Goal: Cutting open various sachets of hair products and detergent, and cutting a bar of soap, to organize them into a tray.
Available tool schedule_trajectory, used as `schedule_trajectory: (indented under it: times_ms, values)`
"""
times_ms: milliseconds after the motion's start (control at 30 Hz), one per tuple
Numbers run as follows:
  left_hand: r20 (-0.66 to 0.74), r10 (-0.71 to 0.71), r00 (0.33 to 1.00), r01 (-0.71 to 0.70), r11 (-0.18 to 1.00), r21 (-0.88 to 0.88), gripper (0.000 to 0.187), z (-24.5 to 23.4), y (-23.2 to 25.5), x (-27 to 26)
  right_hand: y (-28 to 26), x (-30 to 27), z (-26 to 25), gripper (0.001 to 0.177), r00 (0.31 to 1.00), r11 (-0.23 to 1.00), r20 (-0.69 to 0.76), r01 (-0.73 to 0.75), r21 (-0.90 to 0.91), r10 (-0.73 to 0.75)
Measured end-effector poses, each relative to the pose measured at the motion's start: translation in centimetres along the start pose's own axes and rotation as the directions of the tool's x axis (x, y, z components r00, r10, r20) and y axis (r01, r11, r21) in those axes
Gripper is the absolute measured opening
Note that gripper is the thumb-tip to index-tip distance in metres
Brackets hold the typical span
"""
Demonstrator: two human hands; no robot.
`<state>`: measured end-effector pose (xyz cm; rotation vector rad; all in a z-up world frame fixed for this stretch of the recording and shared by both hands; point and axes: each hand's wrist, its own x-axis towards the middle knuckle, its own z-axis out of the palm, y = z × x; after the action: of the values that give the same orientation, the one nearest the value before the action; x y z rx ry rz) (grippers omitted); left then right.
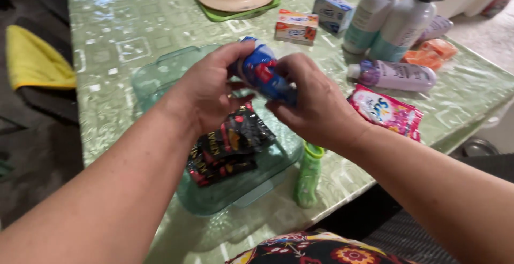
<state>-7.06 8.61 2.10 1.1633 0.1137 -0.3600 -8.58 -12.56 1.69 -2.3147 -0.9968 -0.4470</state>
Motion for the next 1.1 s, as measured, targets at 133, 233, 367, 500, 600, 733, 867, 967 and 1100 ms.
schedule_trajectory:
  times_ms: [133,233,367,500,600,733,867,967,1100]
  values:
    - [0.105,0.222,0.969,-0.214,0.974,-0.078,0.022,-2.7,-0.2,-1.8,-0.5,-0.1,-0.4,0.05,0.984,0.961,0.158,0.037,0.274,-0.082]
    - [-0.033,0.245,0.969,-0.247,0.964,-0.099,0.013,-3.6,0.9,-4.1,3.1,-1.6,0.1,0.048,0.916,0.863,0.177,-0.398,0.312,0.359]
    - [-0.065,0.278,0.959,-0.279,0.96,-0.018,0.013,-4.7,2.2,-6.2,7.4,-5.1,0.2,0.048,0.713,0.796,0.389,-0.408,-0.446,0.583]
    - [-0.055,0.251,0.966,-0.25,0.968,0.018,0.015,-6.0,2.3,-6.1,6.6,-6.2,0.0,0.043,0.75,0.799,0.378,-0.323,-0.507,0.542]
    - [0.017,0.235,0.972,-0.233,0.97,-0.077,0.02,-6.5,1.7,-5.7,5.2,-5.9,0.1,0.036,0.77,0.783,0.314,-0.358,-0.509,0.556]
    - [-0.033,0.233,0.972,-0.235,0.96,-0.15,0.031,-5.8,1.2,-5.5,4.9,-5.9,-0.1,0.037,0.718,0.741,0.308,-0.42,-0.524,0.625]
    - [-0.118,0.321,0.94,-0.315,0.947,0.061,0.025,-5.5,1.2,-4.7,4.5,-5.3,-0.5,0.05,0.62,0.708,0.37,-0.482,-0.517,0.692]
    - [-0.166,0.344,0.924,-0.303,0.925,0.228,0.02,-5.0,1.5,-4.4,4.0,-4.7,-0.9,0.054,0.567,0.696,0.416,-0.484,-0.531,0.711]
    - [-0.277,0.227,0.934,-0.157,0.955,0.253,0.017,-4.4,1.7,-4.7,5.4,-4.4,-1.0,0.05,0.484,0.688,0.489,-0.52,-0.507,0.726]
